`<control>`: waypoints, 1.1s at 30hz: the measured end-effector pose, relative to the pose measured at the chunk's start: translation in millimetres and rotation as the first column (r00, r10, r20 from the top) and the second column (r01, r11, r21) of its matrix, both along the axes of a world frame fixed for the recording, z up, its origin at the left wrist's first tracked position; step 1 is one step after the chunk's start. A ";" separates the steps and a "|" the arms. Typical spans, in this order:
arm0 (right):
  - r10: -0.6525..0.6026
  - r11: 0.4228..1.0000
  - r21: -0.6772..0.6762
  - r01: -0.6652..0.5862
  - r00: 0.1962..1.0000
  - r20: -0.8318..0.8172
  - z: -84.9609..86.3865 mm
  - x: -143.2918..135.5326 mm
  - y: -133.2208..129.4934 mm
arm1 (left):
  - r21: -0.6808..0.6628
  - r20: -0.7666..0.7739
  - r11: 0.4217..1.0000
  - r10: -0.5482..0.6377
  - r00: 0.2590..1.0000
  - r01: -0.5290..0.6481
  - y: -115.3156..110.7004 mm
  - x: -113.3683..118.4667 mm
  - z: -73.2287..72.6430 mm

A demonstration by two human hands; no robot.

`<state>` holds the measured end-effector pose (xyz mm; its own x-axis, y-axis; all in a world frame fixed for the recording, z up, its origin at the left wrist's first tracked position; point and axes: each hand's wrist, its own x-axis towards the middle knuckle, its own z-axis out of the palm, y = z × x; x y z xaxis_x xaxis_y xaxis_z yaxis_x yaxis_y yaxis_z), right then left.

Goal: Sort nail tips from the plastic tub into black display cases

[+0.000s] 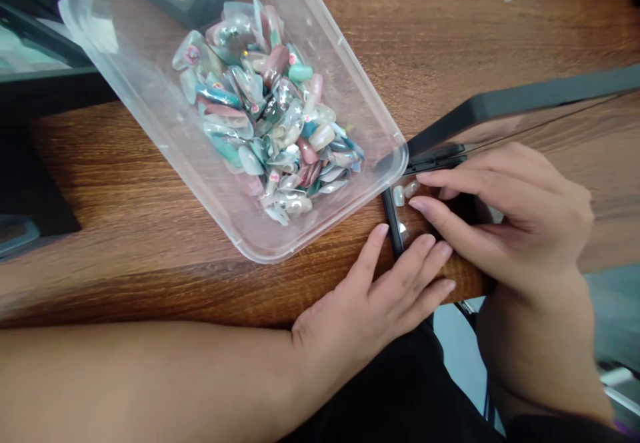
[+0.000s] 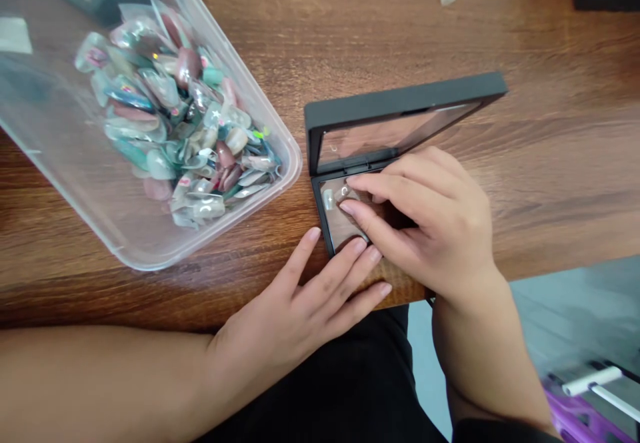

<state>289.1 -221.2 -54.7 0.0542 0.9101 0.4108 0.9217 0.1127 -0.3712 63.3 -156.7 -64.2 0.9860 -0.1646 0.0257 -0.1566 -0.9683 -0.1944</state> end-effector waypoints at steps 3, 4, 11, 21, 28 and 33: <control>-0.011 1.000 0.000 0.011 1.000 -0.008 -1.0 0.6 0.5 | 0.009 0.004 1.000 0.003 1.000 -0.004 1.0 0.5 1.5; -0.015 1.000 0.003 0.015 1.000 -0.012 -1.3 0.4 0.7 | 0.011 0.006 1.000 0.006 1.000 -0.006 1.0 0.7 1.6; -0.028 1.000 -0.015 0.027 0.998 -0.050 -1.1 -2.3 3.0 | -0.006 0.011 1.000 0.013 1.000 -0.013 -0.6 1.8 0.5; 0.065 0.996 -0.056 -0.070 0.995 -0.075 -1.9 3.6 1.0 | -0.024 0.010 1.000 -0.002 1.000 0.002 -1.4 -0.6 -1.1; 0.111 0.992 -0.060 -0.113 0.993 -0.040 -1.8 5.1 0.7 | -0.034 0.053 0.999 0.032 0.998 -0.030 -4.3 -0.7 -4.5; 0.101 0.992 -0.064 -0.106 0.992 -0.073 -2.3 2.7 0.6 | -0.004 0.048 1.000 0.016 0.999 -0.015 -3.0 0.7 -5.2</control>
